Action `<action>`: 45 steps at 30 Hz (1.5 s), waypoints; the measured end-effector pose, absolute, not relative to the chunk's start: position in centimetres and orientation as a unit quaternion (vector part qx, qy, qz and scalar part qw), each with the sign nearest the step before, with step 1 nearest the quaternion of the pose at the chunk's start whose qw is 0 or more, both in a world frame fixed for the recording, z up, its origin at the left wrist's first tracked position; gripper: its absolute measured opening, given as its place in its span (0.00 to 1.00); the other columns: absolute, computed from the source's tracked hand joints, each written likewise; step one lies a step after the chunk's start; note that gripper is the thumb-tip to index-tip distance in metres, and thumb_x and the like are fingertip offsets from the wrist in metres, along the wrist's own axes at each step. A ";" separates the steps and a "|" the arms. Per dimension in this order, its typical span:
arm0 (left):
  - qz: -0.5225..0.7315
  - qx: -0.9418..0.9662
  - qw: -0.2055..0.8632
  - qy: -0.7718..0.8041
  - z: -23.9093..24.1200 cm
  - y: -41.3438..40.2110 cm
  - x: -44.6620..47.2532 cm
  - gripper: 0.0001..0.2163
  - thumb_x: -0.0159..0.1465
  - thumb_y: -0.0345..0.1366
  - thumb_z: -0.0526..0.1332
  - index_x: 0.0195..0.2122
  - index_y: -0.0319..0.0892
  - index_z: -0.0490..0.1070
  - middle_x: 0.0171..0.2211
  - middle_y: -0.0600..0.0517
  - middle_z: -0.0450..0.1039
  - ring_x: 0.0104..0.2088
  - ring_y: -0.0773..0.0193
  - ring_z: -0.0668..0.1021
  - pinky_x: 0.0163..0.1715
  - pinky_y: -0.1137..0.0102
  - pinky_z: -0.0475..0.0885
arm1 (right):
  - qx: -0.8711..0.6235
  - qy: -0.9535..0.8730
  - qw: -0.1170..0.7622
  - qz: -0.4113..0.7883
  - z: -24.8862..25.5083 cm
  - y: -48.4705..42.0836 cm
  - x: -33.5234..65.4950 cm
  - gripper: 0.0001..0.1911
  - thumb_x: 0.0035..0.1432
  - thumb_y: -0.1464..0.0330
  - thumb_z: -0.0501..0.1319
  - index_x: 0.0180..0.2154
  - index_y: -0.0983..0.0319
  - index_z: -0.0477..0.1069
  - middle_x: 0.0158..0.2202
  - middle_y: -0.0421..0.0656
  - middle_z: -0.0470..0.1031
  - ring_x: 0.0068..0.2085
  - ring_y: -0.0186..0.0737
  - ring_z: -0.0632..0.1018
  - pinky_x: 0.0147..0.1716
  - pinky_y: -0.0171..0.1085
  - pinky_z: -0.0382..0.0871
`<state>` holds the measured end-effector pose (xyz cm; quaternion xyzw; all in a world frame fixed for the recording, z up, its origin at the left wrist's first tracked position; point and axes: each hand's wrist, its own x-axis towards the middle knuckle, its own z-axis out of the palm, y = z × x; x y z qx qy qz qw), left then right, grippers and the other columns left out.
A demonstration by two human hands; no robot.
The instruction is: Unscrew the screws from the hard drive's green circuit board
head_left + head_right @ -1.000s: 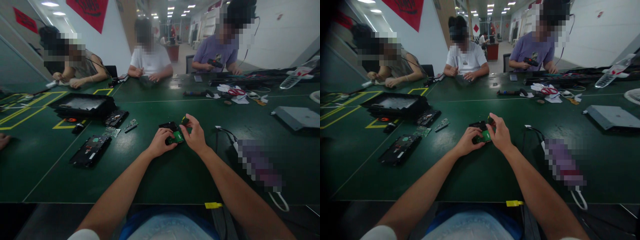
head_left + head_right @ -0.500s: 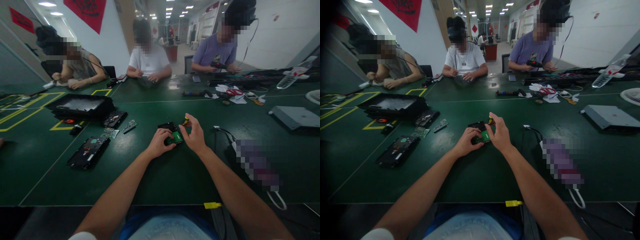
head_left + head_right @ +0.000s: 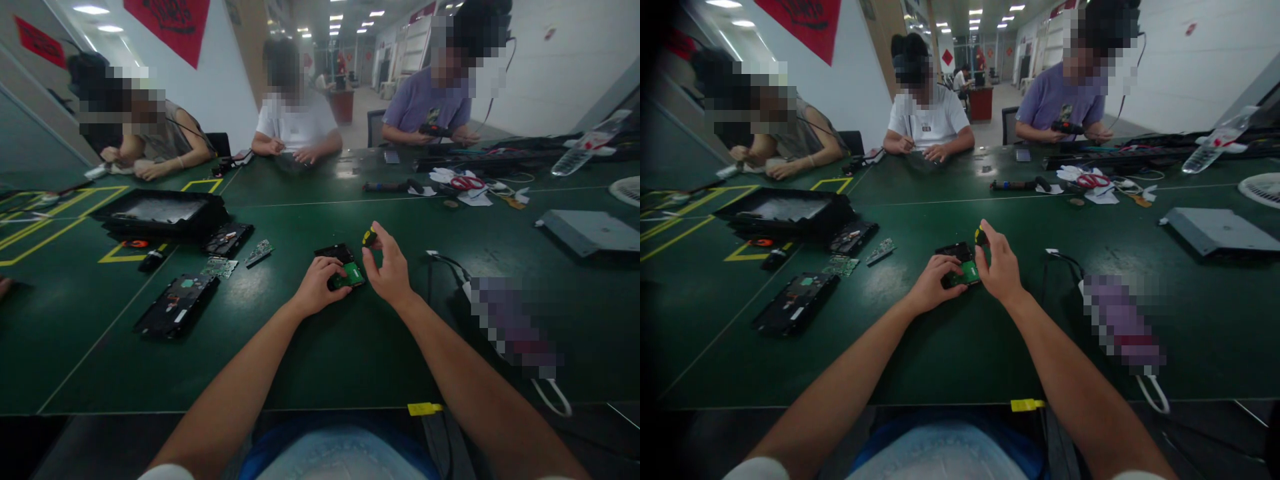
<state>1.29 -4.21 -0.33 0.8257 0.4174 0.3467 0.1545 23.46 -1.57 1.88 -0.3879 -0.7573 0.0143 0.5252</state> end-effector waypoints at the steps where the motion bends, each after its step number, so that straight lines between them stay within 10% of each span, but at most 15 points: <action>1: 0.348 0.825 0.155 0.417 -0.4 -4.2 1.3 0.14 0.59 0.40 0.74 0.43 0.46 0.76 0.54 0.46 0.75 0.57 0.49 0.73 0.59 0.49 0.69 | -0.388 -0.755 0.528 0.017 1.9 -1.6 23.4 0.33 0.73 0.62 0.56 0.73 0.50 0.49 0.64 0.50 0.70 0.51 0.50 0.80 0.53 0.56 0.79; 45: 0.355 0.829 0.147 0.407 -0.6 -4.1 1.2 0.14 0.59 0.39 0.74 0.44 0.46 0.76 0.53 0.46 0.74 0.56 0.50 0.72 0.59 0.51 0.70 | -0.363 -0.743 0.562 -0.006 2.5 -1.7 23.3 0.35 0.65 0.69 0.64 0.69 0.51 0.56 0.57 0.50 0.67 0.51 0.50 0.76 0.43 0.51 0.83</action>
